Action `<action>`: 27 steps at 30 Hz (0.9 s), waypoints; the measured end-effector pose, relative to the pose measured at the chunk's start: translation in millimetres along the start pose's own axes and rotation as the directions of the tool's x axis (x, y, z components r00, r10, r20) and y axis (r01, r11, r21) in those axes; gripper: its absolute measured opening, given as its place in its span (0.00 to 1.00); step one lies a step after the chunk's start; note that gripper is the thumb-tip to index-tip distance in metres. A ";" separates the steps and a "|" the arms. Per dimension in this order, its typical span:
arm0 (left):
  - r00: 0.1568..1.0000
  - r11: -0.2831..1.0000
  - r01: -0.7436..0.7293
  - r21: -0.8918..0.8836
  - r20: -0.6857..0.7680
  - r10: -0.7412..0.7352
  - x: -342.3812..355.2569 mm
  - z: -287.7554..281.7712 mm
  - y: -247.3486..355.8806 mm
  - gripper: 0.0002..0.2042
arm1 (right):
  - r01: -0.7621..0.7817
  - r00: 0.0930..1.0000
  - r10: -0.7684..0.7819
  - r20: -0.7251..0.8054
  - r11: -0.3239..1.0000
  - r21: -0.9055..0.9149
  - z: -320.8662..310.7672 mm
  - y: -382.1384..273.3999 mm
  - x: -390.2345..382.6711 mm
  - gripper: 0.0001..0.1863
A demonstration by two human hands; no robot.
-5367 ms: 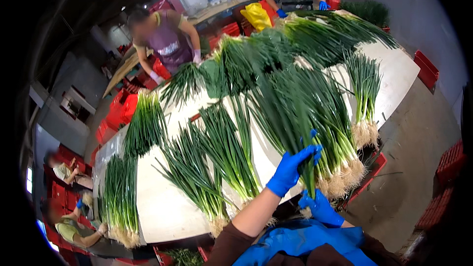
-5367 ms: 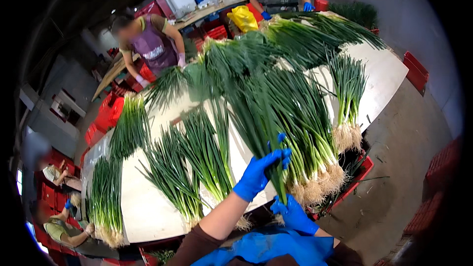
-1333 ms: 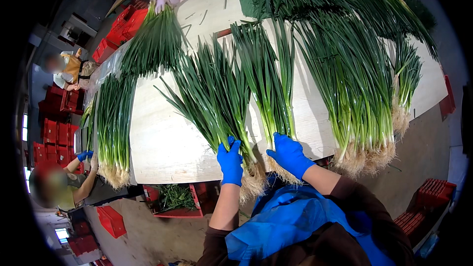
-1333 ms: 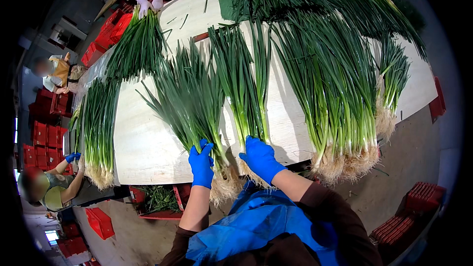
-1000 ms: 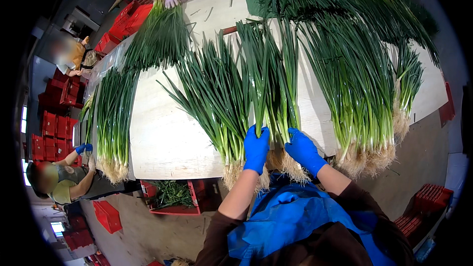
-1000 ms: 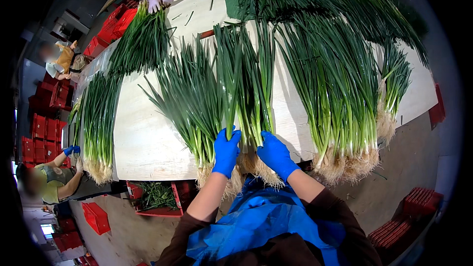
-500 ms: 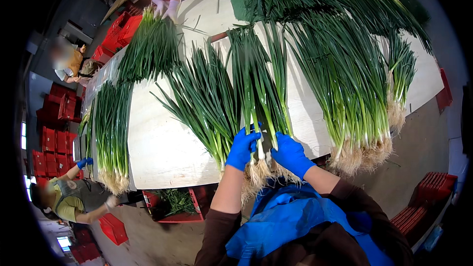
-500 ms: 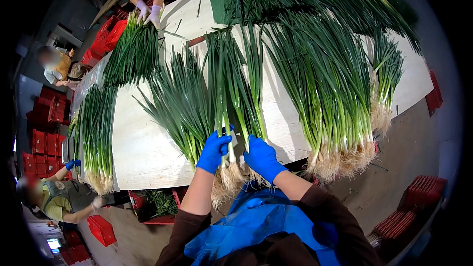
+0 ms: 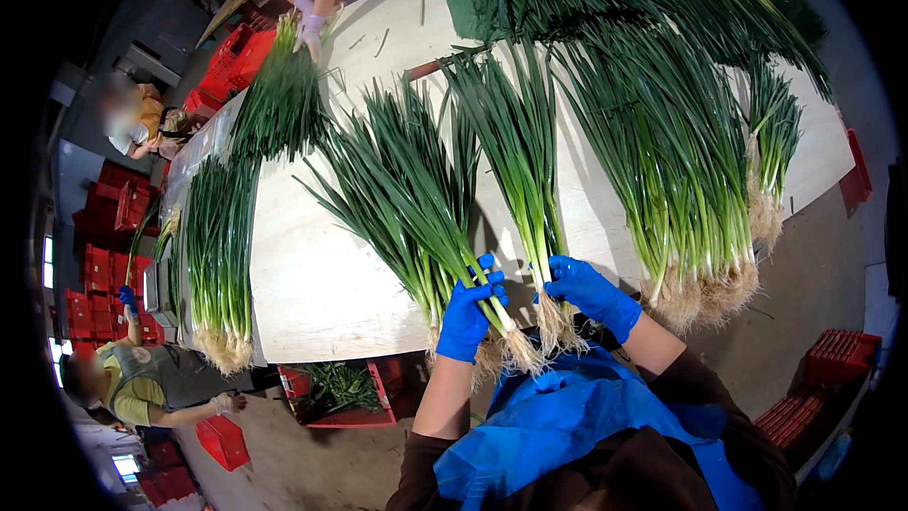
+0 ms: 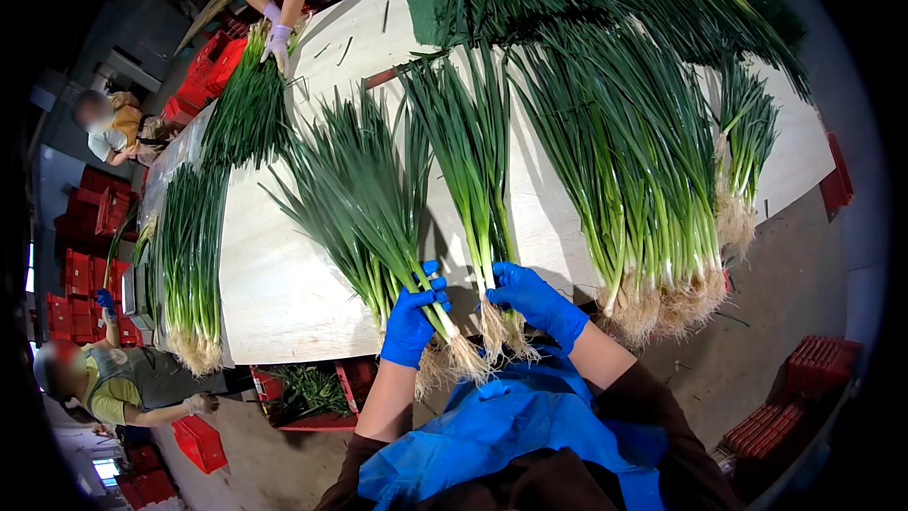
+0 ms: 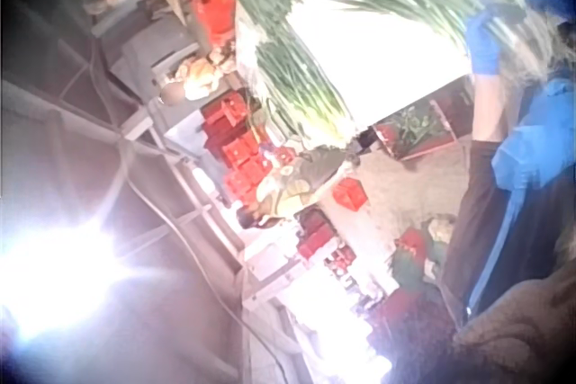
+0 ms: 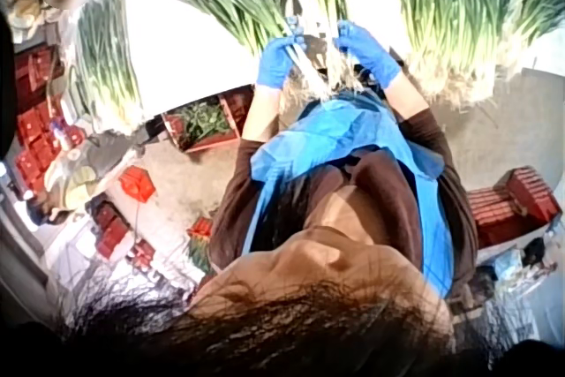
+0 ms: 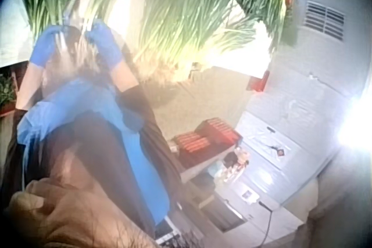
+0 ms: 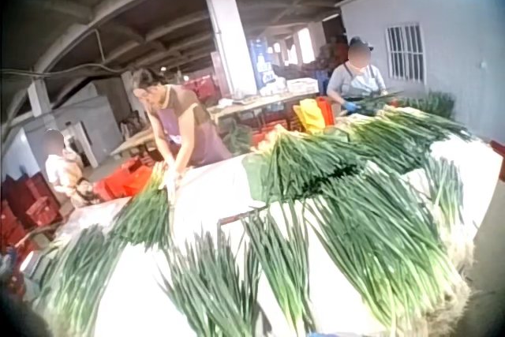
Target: The person trims the root ends of green onions by hand and places the trimmed pieces into a red crate. The person also aligns and bundles the green onions on the table while other workers perform similar tasks nearby.
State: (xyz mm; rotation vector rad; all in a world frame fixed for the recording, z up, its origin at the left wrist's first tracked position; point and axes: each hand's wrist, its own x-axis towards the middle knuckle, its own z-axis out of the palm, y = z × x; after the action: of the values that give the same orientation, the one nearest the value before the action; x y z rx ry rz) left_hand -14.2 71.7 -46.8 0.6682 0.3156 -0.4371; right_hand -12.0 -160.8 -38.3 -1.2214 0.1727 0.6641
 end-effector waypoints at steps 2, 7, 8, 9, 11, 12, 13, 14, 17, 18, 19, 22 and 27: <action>1.000 1.000 0.007 -0.030 -0.030 -0.008 0.6 -2.8 -3.7 0.26 | 0.008 1.000 -0.007 -0.026 1.000 0.028 1.7 8.9 -0.3 0.18; 0.988 1.000 0.021 0.005 -0.150 -0.020 3.8 -0.4 -8.0 0.20 | 0.062 0.989 -0.074 -0.130 0.993 -0.097 9.2 18.7 0.0 0.15; 0.982 0.996 0.015 0.084 -0.188 0.001 3.7 6.8 -7.5 0.19 | 0.070 0.989 -0.080 -0.125 0.994 -0.084 11.4 19.3 -0.4 0.15; 0.975 0.987 0.011 0.161 -0.223 0.025 2.0 19.9 -5.8 0.18 | 0.079 0.989 -0.088 -0.120 0.994 -0.071 13.9 18.7 -1.4 0.15; 0.966 0.966 -0.002 0.259 -0.248 0.068 4.0 35.3 -5.4 0.18 | 0.102 0.989 -0.108 -0.099 0.993 -0.064 21.0 15.4 -4.3 0.15; 0.967 0.960 -0.015 0.281 -0.241 0.085 6.2 39.7 -6.0 0.18 | 0.115 0.989 -0.121 -0.082 0.991 -0.069 26.2 12.0 -6.8 0.16; 0.967 0.953 -0.028 0.302 -0.233 0.102 8.2 44.2 -6.9 0.18 | 0.129 0.989 -0.133 -0.065 0.989 -0.074 30.8 9.7 -8.2 0.16; 0.964 0.958 -0.031 0.285 -0.244 0.103 10.7 50.3 -10.0 0.17 | 0.093 0.993 -0.101 -0.060 0.988 -0.123 32.6 9.1 -9.2 0.17; 0.952 0.956 0.014 0.292 -0.298 0.077 16.9 48.3 -16.5 0.16 | 0.113 0.993 -0.119 -0.027 0.982 -0.153 41.1 16.9 -6.0 0.19; 0.967 0.943 -0.022 0.333 -0.232 0.104 17.1 41.4 -13.2 0.16 | 0.133 0.991 -0.136 -0.008 0.977 -0.167 46.0 13.9 -6.2 0.20; 0.951 0.925 -0.061 0.376 -0.259 0.168 16.2 37.7 -12.0 0.17 | 0.088 0.996 -0.082 0.033 0.959 -0.270 49.5 8.2 -5.3 0.20; 0.943 0.923 -0.126 0.365 -0.244 0.225 2.2 37.8 8.4 0.17 | 0.253 0.962 -0.191 0.192 0.890 -0.379 57.0 5.9 1.2 0.25; 0.850 0.855 -0.083 0.512 -0.412 0.329 -7.1 17.3 32.1 0.13 | -0.021 0.931 -0.275 -0.241 0.616 -0.787 31.9 -14.0 -7.6 0.29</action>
State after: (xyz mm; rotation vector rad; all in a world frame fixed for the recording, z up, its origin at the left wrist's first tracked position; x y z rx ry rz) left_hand -2.4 84.9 -14.2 1.2980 0.6170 -0.1148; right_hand -17.4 -137.3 -12.1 -2.1964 0.0721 0.3784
